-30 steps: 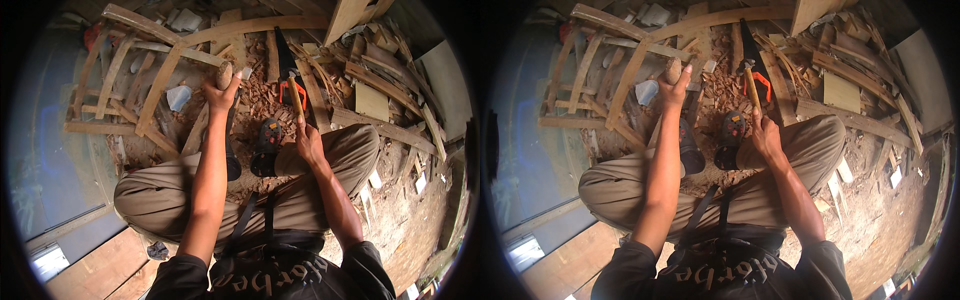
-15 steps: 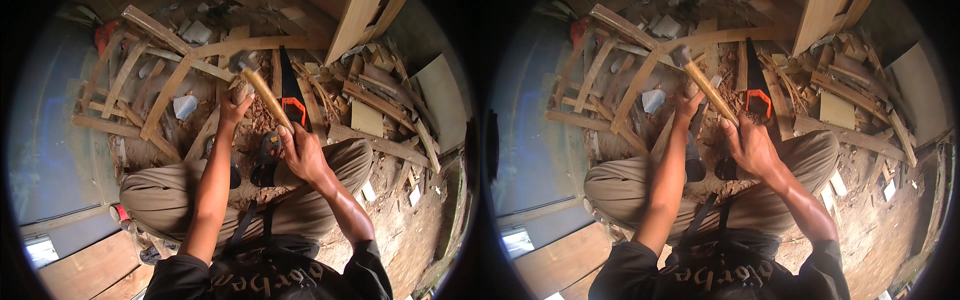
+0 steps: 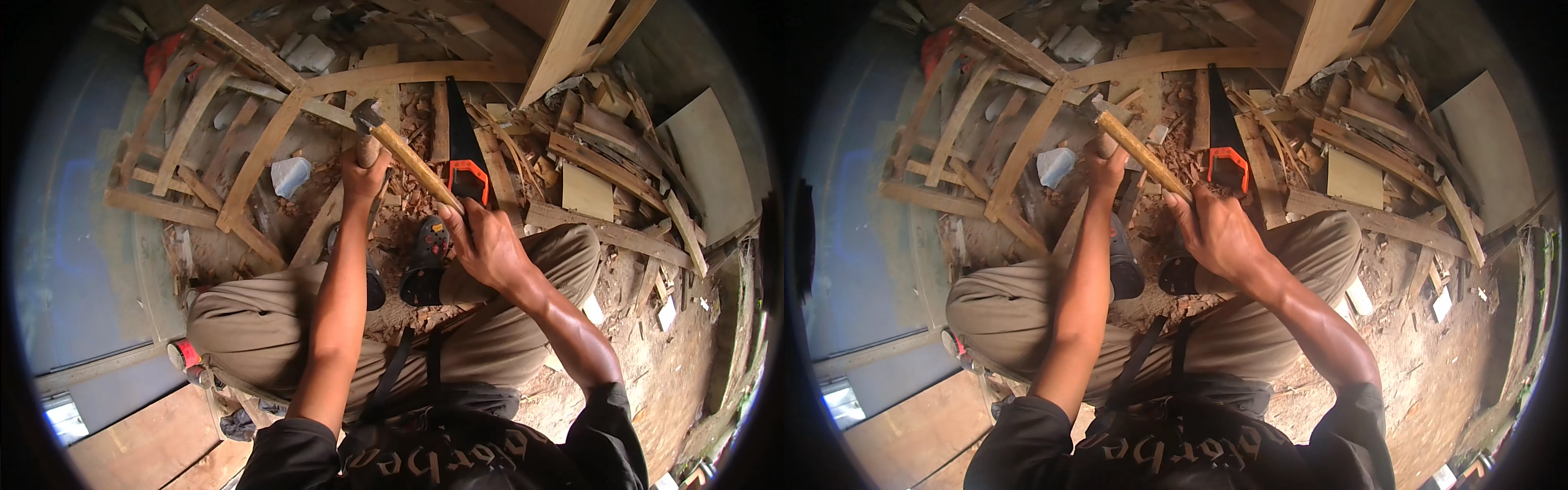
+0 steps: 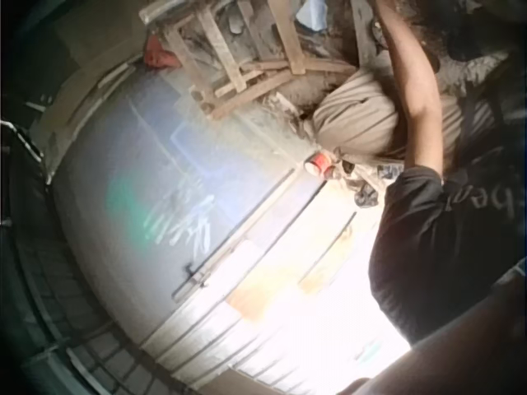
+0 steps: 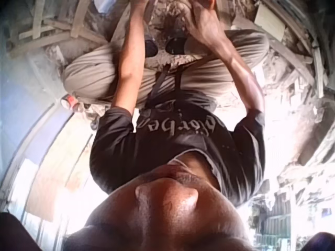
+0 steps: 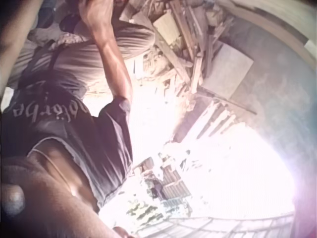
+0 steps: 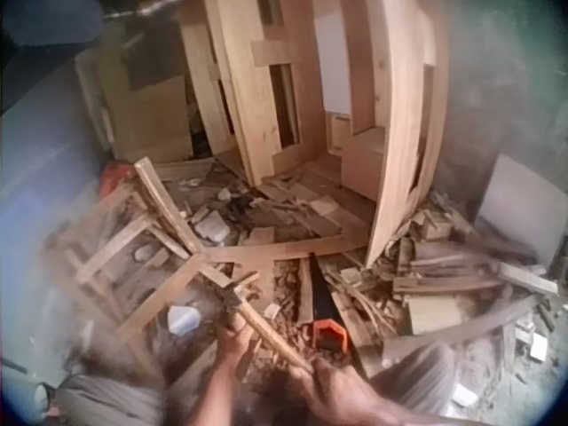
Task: The person sits on the floor and uses a machete and a hammer to break a small piece of wood into smaller fragments. The person repeatedly strikes the wood with the hammer and chops it with the machete, producing wood chips and debris.
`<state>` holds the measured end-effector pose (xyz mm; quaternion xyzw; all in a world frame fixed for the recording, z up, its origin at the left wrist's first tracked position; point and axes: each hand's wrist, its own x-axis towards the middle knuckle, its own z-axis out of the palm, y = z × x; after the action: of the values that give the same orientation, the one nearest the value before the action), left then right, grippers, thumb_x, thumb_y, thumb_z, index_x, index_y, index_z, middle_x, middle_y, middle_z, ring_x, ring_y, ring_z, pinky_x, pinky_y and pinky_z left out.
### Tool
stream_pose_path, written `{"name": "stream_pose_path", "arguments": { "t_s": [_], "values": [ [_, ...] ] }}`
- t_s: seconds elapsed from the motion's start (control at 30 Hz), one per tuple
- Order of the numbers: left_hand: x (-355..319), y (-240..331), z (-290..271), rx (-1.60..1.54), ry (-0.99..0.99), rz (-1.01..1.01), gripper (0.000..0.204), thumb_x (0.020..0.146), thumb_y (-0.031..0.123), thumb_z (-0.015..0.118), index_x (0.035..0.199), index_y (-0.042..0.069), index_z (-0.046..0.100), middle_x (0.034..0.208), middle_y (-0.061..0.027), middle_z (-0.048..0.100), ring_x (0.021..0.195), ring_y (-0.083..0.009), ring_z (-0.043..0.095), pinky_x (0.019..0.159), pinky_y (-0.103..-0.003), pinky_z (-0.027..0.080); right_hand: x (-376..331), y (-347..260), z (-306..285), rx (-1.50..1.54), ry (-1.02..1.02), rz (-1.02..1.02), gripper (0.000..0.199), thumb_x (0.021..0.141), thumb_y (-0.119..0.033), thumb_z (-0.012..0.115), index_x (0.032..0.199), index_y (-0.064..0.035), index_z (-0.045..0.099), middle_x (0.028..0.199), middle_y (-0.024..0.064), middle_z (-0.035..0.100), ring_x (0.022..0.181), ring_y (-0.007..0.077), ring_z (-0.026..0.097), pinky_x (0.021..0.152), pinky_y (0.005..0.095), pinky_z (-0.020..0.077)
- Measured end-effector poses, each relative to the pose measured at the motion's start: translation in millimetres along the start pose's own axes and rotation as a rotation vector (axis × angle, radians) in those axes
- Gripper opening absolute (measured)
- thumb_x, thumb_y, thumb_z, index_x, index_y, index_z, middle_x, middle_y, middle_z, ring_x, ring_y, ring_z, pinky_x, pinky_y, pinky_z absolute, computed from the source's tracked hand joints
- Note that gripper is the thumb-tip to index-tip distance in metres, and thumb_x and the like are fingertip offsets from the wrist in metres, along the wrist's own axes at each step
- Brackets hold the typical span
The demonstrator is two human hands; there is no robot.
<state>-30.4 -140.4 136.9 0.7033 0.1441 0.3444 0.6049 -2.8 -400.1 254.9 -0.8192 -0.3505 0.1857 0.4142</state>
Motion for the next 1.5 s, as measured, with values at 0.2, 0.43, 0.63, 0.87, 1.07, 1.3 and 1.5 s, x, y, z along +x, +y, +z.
{"name": "stream_pose_path", "arguments": {
  "t_s": [0.2,0.43,0.63,0.87,1.07,1.3,1.5],
  "values": [
    [0,-2,-14,-0.013,0.049,-0.002,0.014,0.082,0.010,0.073,0.077,0.001,0.063,0.068,0.0011,0.060,0.061,-0.0096,0.054,0.056,-0.031,0.042,-17,0,2,0.097,0.041,0.062,0.049,0.105,-0.041,0.051,0.090,0.0045,0.058,0.057,0.0207,0.053,0.051,0.0352,0.058,0.053,0.0426,0.0444],
    [-7,-1,-12,0.017,0.005,0.039,0.019,0.086,0.017,0.075,0.084,0.000,0.067,0.074,-0.0027,0.067,0.069,-0.0119,0.060,0.061,-0.035,0.047,-29,20,17,0.150,0.085,0.179,0.052,0.105,-0.044,0.048,0.087,0.0043,0.056,0.059,0.0202,0.051,0.052,0.0324,0.050,0.055,0.0426,0.0417],
    [-6,-2,-13,0.040,-0.010,0.050,0.020,0.087,0.018,0.075,0.085,0.000,0.067,0.074,-0.0026,0.067,0.068,-0.0115,0.060,0.062,-0.036,0.047,-34,20,13,0.137,0.064,0.209,0.054,0.106,-0.045,0.046,0.086,0.0039,0.055,0.060,0.0202,0.050,0.054,0.0334,0.048,0.056,0.0428,0.0418],
    [-4,-6,-18,0.087,-0.049,0.015,0.020,0.086,0.019,0.075,0.082,0.001,0.066,0.073,-0.0040,0.067,0.066,-0.0125,0.060,0.060,-0.037,0.046,-32,22,17,0.148,0.086,0.190,0.055,0.106,-0.045,0.046,0.085,0.0047,0.055,0.060,0.0206,0.049,0.054,0.0324,0.047,0.056,0.0433,0.0417],
    [-6,-6,-12,0.037,0.009,0.002,0.023,0.086,0.021,0.075,0.080,0.001,0.065,0.070,-0.0043,0.066,0.066,-0.0121,0.061,0.058,-0.038,0.045,-32,21,18,0.140,0.065,0.206,0.055,0.106,-0.045,0.046,0.084,0.0047,0.055,0.059,0.0197,0.049,0.053,0.0304,0.047,0.056,0.0426,0.0413],
    [-7,-2,-10,0.125,-0.035,0.020,0.025,0.086,0.022,0.075,0.079,0.000,0.065,0.068,-0.0033,0.064,0.066,-0.0113,0.060,0.058,-0.038,0.045,-32,19,17,0.148,0.062,0.206,0.056,0.106,-0.046,0.046,0.083,0.0046,0.054,0.058,0.0184,0.048,0.052,0.0285,0.046,0.055,0.0421,0.0410],
    [-2,0,-9,0.110,-0.036,0.026,0.026,0.087,0.024,0.075,0.081,0.001,0.065,0.067,-0.0026,0.063,0.065,-0.0108,0.059,0.058,-0.039,0.046,-32,20,20,0.145,0.070,0.201,0.056,0.106,-0.045,0.046,0.083,0.0049,0.055,0.058,0.0181,0.048,0.052,0.0278,0.047,0.056,0.0420,0.0421]
  ]
}}
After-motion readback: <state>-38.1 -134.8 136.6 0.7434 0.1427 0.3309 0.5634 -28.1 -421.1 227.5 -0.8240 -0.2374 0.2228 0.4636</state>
